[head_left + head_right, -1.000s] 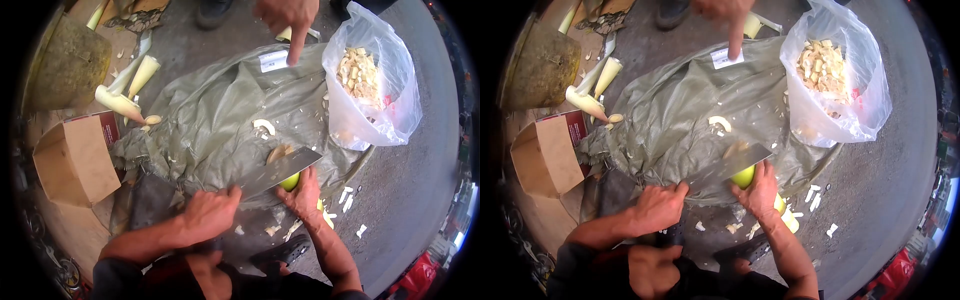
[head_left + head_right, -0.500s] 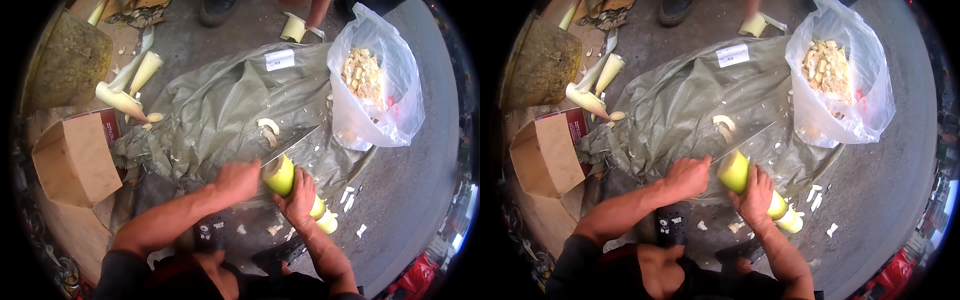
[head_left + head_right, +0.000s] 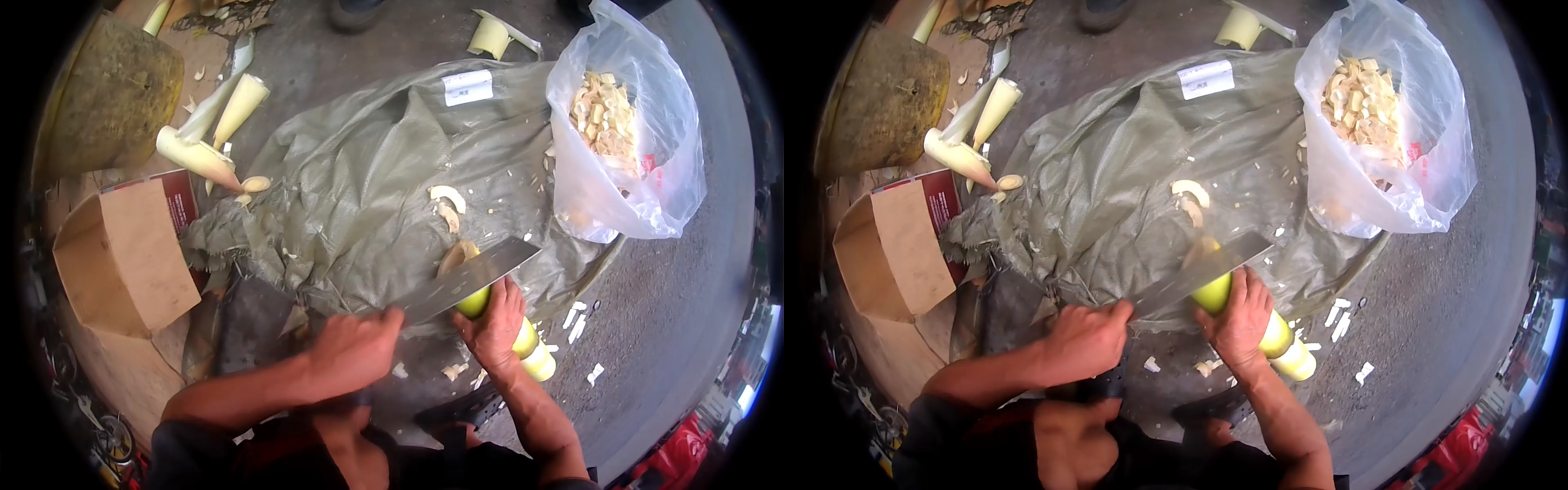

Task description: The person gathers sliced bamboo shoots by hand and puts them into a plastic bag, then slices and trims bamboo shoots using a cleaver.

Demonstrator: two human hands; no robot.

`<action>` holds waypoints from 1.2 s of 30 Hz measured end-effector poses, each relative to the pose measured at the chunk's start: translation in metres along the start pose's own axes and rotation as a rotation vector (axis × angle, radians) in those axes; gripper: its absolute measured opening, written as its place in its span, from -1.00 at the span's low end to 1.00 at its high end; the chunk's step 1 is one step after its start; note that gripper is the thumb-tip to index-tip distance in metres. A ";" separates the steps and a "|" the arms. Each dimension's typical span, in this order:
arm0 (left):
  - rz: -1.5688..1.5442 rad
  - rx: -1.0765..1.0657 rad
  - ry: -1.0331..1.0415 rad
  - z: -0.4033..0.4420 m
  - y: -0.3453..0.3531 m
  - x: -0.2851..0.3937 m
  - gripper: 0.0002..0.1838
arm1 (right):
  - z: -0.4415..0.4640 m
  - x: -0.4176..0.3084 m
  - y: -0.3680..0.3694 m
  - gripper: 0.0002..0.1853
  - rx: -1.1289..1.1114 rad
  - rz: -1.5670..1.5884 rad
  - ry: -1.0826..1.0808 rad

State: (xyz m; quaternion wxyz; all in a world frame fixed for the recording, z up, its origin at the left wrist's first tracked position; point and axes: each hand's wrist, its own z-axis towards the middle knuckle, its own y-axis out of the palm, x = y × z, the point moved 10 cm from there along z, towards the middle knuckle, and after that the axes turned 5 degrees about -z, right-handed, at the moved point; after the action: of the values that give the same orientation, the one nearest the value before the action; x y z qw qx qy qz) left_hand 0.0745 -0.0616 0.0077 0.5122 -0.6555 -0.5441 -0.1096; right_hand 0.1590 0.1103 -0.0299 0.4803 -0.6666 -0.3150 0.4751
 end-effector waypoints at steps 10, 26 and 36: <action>-0.063 0.117 0.054 0.078 0.014 0.009 -0.76 | 0.002 -0.001 0.003 0.04 0.018 -0.008 0.011; -0.100 0.089 0.044 0.003 -0.014 -0.006 -0.81 | 0.026 0.022 0.009 0.09 -0.402 0.111 0.105; -0.163 0.197 -0.076 -0.020 -0.004 -0.024 -0.81 | 0.013 0.058 0.018 -0.19 -0.220 0.590 0.407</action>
State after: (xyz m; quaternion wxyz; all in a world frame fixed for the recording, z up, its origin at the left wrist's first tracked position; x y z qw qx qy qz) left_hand 0.0702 -0.0921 0.0014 0.5424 -0.5594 -0.6226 -0.0721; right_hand 0.1668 0.1594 -0.0675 0.3009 -0.8572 -0.0569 0.4141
